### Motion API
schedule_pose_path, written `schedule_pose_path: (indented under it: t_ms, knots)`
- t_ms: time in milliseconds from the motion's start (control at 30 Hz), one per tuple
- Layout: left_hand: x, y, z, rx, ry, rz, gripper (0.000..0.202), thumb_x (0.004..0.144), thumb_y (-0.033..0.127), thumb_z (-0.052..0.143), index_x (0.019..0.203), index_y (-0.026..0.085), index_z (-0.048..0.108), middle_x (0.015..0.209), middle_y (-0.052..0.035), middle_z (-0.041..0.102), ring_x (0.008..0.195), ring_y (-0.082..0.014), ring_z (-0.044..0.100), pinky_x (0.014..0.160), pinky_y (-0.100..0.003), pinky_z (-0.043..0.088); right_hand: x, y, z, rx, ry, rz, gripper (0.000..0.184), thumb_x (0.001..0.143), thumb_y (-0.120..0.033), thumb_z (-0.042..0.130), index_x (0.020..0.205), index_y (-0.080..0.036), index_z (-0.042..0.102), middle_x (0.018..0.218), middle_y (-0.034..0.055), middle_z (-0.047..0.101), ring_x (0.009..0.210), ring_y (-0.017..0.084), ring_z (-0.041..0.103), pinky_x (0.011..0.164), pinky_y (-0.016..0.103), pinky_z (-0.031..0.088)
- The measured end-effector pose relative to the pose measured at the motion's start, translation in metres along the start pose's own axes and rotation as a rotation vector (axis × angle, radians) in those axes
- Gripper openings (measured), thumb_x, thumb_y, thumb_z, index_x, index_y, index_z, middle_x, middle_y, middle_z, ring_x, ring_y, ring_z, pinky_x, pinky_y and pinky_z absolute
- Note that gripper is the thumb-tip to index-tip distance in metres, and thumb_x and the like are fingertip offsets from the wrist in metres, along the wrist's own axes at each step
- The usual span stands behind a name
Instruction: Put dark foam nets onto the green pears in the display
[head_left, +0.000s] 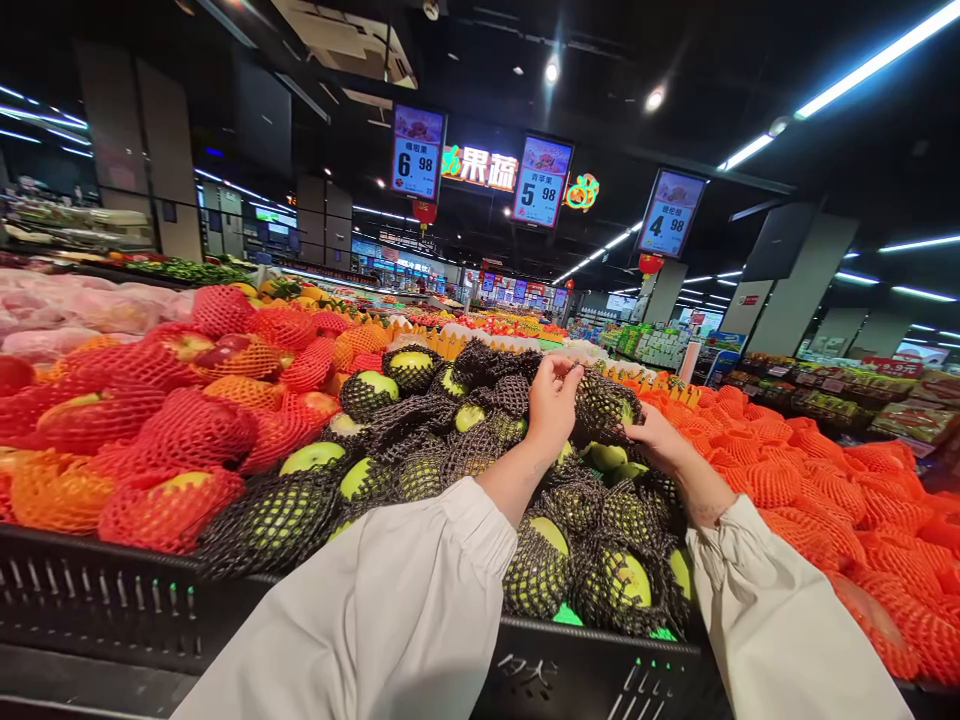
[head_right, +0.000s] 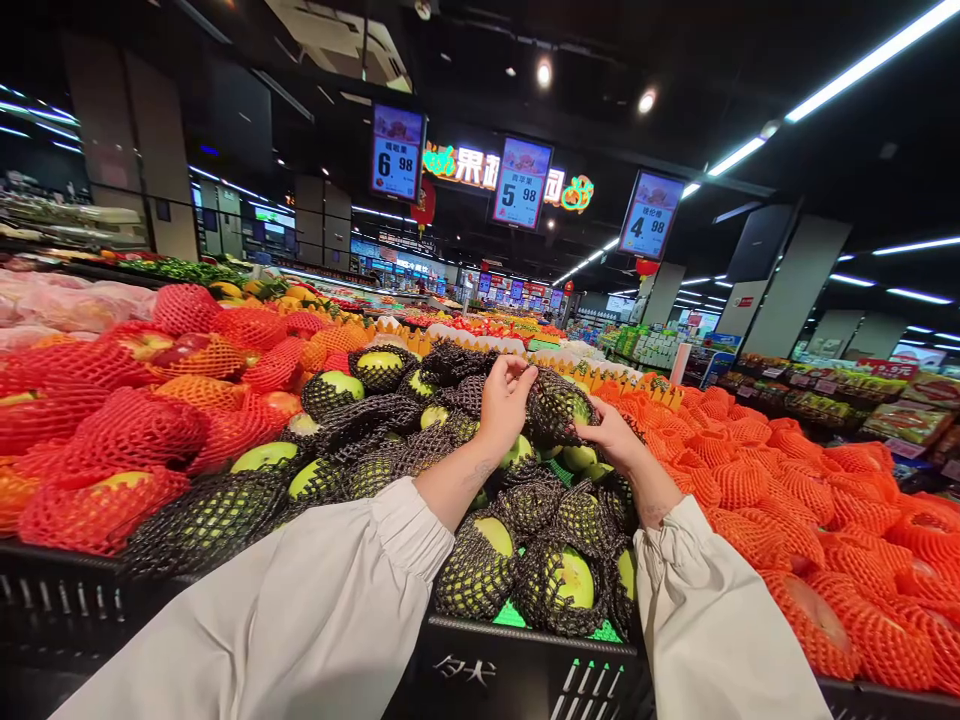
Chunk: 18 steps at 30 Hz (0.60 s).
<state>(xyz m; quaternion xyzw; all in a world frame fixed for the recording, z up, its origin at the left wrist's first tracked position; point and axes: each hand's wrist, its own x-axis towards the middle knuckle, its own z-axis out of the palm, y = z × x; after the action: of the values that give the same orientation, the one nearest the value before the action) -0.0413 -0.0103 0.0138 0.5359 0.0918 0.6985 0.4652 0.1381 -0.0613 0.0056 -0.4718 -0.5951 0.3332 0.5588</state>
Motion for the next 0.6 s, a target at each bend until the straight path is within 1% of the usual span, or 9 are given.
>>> schedule_pose_path:
  t_ms: [100,167,233,333,433,500,533,600]
  knots:
    - [-0.001,-0.002,0.000,-0.058,0.015,-0.024,0.016,0.088,0.017,0.056,0.094,0.024,0.043,0.080,0.0031,0.052,0.074,-0.0128,0.056,0.074,-0.024,0.045,-0.006,-0.005,0.005,0.046,-0.034,-0.053,0.072,0.051,-0.033,0.093,0.117,-0.024,0.064,0.114,0.0059,0.073,0.107,0.029,0.069,0.097,0.042,0.054]
    - [-0.001,-0.003,-0.001,-0.036,0.002,-0.004,0.014,0.089,0.015,0.054,0.095,0.024,0.044,0.077,0.0033,0.052,0.073,-0.0134,0.056,0.072,-0.024,0.045,-0.009,-0.008,0.008,0.076,-0.032,-0.094,0.074,0.052,-0.031,0.092,0.119,-0.027,0.061,0.121,0.0043,0.070,0.110,0.027,0.067,0.096,0.037,0.054]
    - [-0.002,-0.004,-0.002,0.060,-0.030,0.035,0.011,0.090,0.012,0.049,0.089,0.023,0.050,0.081,0.0008,0.058,0.080,-0.0146,0.059,0.078,-0.025,0.045,-0.011,-0.008,0.011,0.094,-0.032,-0.129,0.074,0.053,-0.030,0.092,0.119,-0.030,0.059,0.124,0.0026,0.068,0.111,0.025,0.067,0.093,0.034,0.054]
    - [-0.001,-0.007,-0.003,0.219,-0.067,0.058,0.021,0.091,0.009,0.044,0.084,0.020,0.061,0.093,-0.0039,0.067,0.094,-0.0179,0.062,0.090,-0.029,0.045,-0.008,-0.004,0.011,0.120,-0.011,-0.164,0.070,0.055,-0.034,0.090,0.118,-0.030,0.059,0.121,0.0017,0.069,0.108,0.024,0.067,0.087,0.031,0.056]
    - [0.001,-0.011,-0.005,0.326,-0.063,0.052,0.027,0.092,0.007,0.042,0.089,0.018,0.066,0.101,-0.0070,0.070,0.100,-0.0205,0.063,0.095,-0.034,0.046,-0.002,-0.001,0.004,0.151,0.106,-0.145,0.066,0.058,-0.042,0.086,0.117,-0.030,0.060,0.113,0.0013,0.071,0.101,0.026,0.069,0.080,0.035,0.059]
    - [0.001,-0.011,-0.005,0.383,-0.082,0.060,0.031,0.092,0.006,0.041,0.091,0.018,0.069,0.103,-0.0072,0.070,0.100,-0.0203,0.063,0.095,-0.035,0.047,0.002,-0.001,0.000,0.180,0.199,-0.112,0.059,0.058,-0.047,0.083,0.110,-0.029,0.062,0.104,0.0012,0.073,0.097,0.029,0.070,0.076,0.039,0.060]
    - [0.000,-0.010,-0.004,0.402,-0.104,0.063,0.030,0.092,0.006,0.042,0.092,0.018,0.070,0.102,-0.0069,0.070,0.098,-0.0199,0.064,0.095,-0.035,0.047,0.003,-0.002,-0.002,0.200,0.241,-0.097,0.054,0.059,-0.050,0.080,0.105,-0.028,0.063,0.099,0.0015,0.074,0.096,0.030,0.070,0.076,0.040,0.061]
    - [-0.002,-0.008,-0.003,0.410,-0.152,0.063,0.022,0.091,0.013,0.051,0.097,0.018,0.072,0.104,-0.0074,0.068,0.097,-0.0198,0.063,0.095,-0.036,0.049,0.004,-0.006,-0.003,0.239,0.305,-0.078,0.047,0.062,-0.055,0.073,0.098,-0.026,0.063,0.092,0.0020,0.074,0.098,0.032,0.070,0.077,0.043,0.061]
